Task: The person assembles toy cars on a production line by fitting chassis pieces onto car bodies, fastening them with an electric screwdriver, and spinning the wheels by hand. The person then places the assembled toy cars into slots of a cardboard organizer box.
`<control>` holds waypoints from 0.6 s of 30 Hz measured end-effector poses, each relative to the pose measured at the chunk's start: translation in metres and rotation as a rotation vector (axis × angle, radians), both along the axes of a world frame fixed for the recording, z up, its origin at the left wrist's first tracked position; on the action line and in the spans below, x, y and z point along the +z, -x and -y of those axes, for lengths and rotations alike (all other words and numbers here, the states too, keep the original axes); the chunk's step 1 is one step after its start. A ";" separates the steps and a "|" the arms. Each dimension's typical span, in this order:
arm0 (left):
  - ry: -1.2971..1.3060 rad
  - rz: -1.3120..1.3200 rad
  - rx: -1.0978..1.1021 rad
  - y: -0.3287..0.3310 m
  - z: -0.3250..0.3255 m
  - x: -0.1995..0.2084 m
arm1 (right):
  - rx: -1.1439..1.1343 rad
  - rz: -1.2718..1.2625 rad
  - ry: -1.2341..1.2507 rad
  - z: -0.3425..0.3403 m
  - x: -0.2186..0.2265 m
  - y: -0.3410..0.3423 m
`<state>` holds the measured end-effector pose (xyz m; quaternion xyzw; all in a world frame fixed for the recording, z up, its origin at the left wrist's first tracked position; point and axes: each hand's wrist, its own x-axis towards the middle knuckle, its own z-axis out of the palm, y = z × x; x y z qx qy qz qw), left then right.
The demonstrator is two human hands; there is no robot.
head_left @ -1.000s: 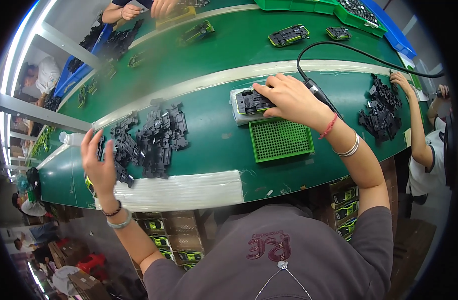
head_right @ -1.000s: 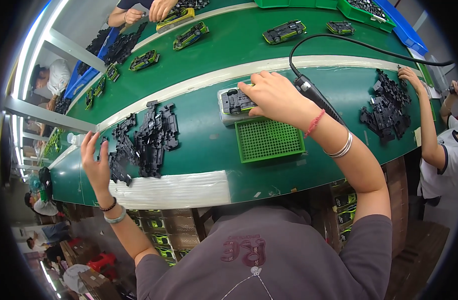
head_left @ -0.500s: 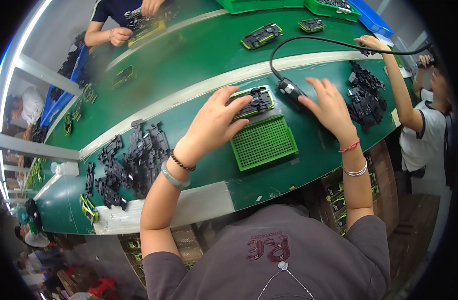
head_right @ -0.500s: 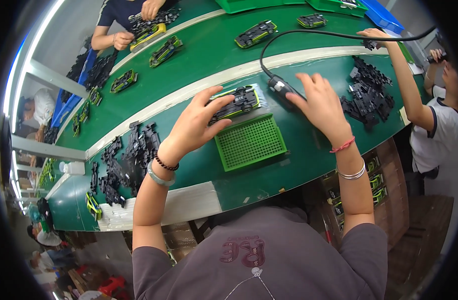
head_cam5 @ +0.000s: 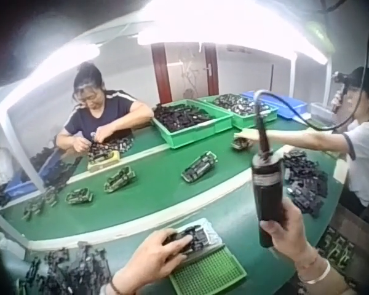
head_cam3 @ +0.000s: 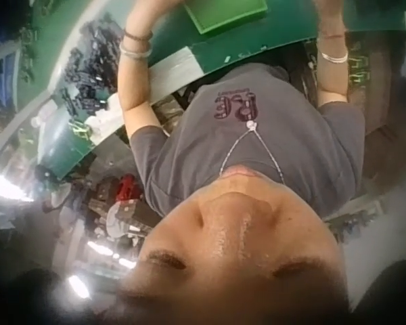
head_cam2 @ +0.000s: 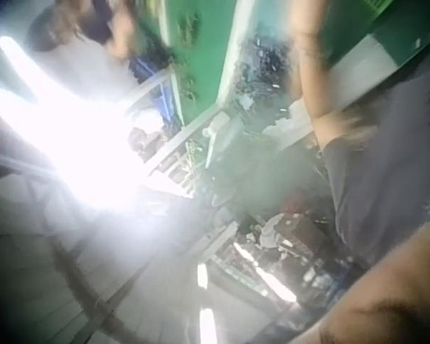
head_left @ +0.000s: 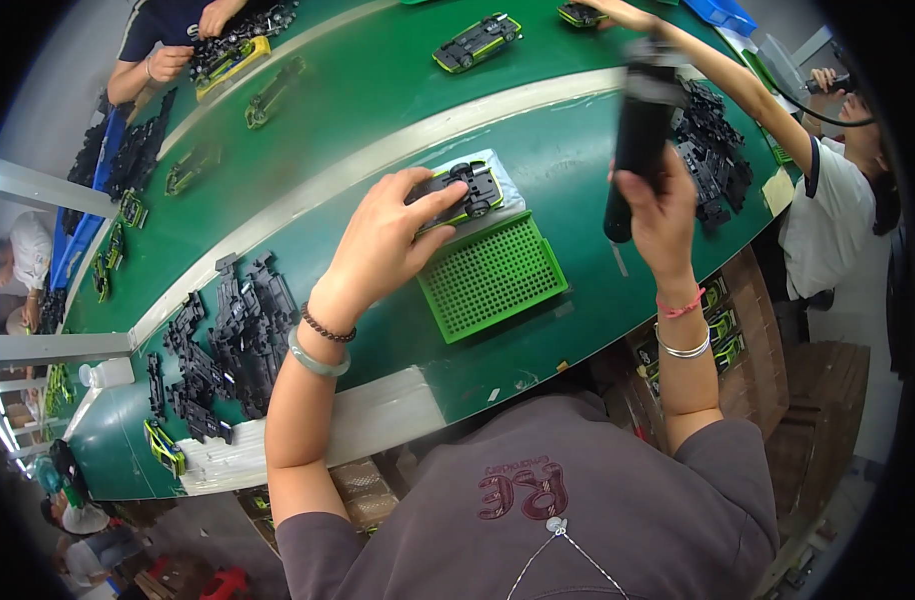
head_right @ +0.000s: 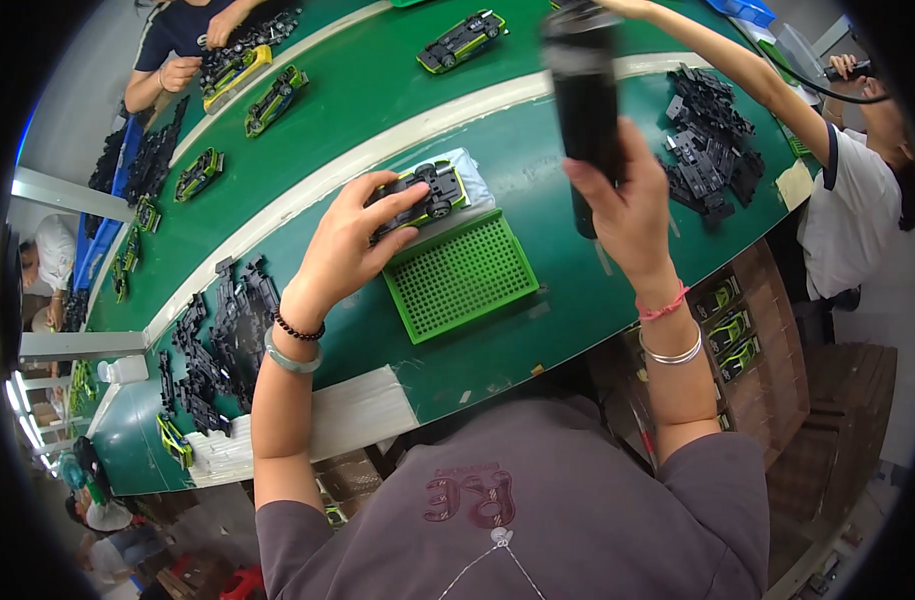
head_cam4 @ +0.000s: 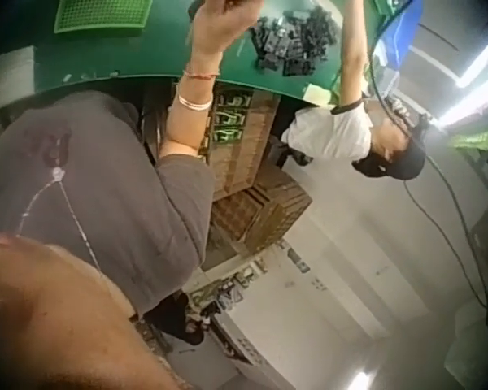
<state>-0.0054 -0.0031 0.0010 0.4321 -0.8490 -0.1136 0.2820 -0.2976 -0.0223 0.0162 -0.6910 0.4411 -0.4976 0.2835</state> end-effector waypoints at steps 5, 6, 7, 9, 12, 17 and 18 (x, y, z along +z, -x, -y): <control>0.033 0.029 0.032 0.003 0.000 -0.003 | 0.258 0.490 0.184 -0.012 0.003 -0.031; 0.029 0.024 0.027 0.003 -0.001 -0.005 | 0.261 0.518 0.127 -0.014 -0.004 -0.032; 0.021 -0.003 0.023 0.003 -0.002 -0.006 | 0.203 0.541 0.051 -0.014 -0.010 -0.030; 0.019 -0.034 0.017 0.004 0.002 -0.007 | 0.185 0.535 0.042 -0.009 -0.028 -0.025; 0.024 -0.028 0.015 0.004 0.000 -0.009 | 0.141 0.552 0.068 -0.012 -0.033 -0.023; 0.029 -0.036 0.011 0.003 0.000 -0.010 | -0.037 0.509 -0.090 -0.020 -0.037 -0.031; 0.038 -0.036 0.006 0.004 0.001 -0.010 | -0.042 0.506 -0.088 -0.019 -0.037 -0.031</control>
